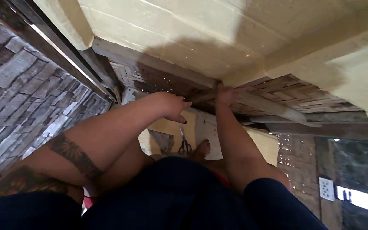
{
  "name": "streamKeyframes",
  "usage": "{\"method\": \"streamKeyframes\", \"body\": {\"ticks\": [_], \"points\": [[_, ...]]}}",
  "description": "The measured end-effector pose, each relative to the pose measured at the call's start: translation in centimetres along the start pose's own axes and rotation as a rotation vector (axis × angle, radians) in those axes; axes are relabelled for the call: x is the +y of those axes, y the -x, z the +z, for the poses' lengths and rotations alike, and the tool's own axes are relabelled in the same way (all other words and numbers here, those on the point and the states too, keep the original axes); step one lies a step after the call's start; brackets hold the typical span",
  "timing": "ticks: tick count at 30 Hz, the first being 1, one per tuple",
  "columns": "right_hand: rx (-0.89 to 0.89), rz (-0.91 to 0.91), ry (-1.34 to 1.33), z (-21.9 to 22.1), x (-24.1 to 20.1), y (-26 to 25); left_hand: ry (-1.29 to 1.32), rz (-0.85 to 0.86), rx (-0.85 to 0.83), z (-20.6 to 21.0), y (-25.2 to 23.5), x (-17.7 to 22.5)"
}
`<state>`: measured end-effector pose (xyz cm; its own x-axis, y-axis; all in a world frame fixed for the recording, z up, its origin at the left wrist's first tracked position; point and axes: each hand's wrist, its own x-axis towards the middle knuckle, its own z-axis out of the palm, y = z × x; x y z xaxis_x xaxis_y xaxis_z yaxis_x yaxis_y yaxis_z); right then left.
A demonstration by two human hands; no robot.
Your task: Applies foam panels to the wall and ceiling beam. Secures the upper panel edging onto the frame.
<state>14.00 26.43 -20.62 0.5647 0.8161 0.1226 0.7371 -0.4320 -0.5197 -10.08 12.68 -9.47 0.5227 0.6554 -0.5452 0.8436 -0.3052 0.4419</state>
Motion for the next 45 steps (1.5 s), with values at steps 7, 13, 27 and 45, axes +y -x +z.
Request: {"method": "streamKeyframes", "body": {"ticks": [7,13,27,45], "points": [[-0.015,-0.024,-0.111,-1.3,0.0,0.2,0.007,-0.010,0.002,-0.3,-0.1,0.2],[-0.044,0.070,-0.273,-1.9,-0.5,0.1,0.009,-0.009,0.002,-0.5,0.0,0.0],[0.337,-0.182,-0.792,-7.3,-3.4,-1.0,0.033,0.036,0.040,-1.1,0.3,-0.1],[-0.684,-0.657,0.107,-4.8,-5.6,1.8,0.012,0.087,0.009,-0.7,2.6,1.5]]}}
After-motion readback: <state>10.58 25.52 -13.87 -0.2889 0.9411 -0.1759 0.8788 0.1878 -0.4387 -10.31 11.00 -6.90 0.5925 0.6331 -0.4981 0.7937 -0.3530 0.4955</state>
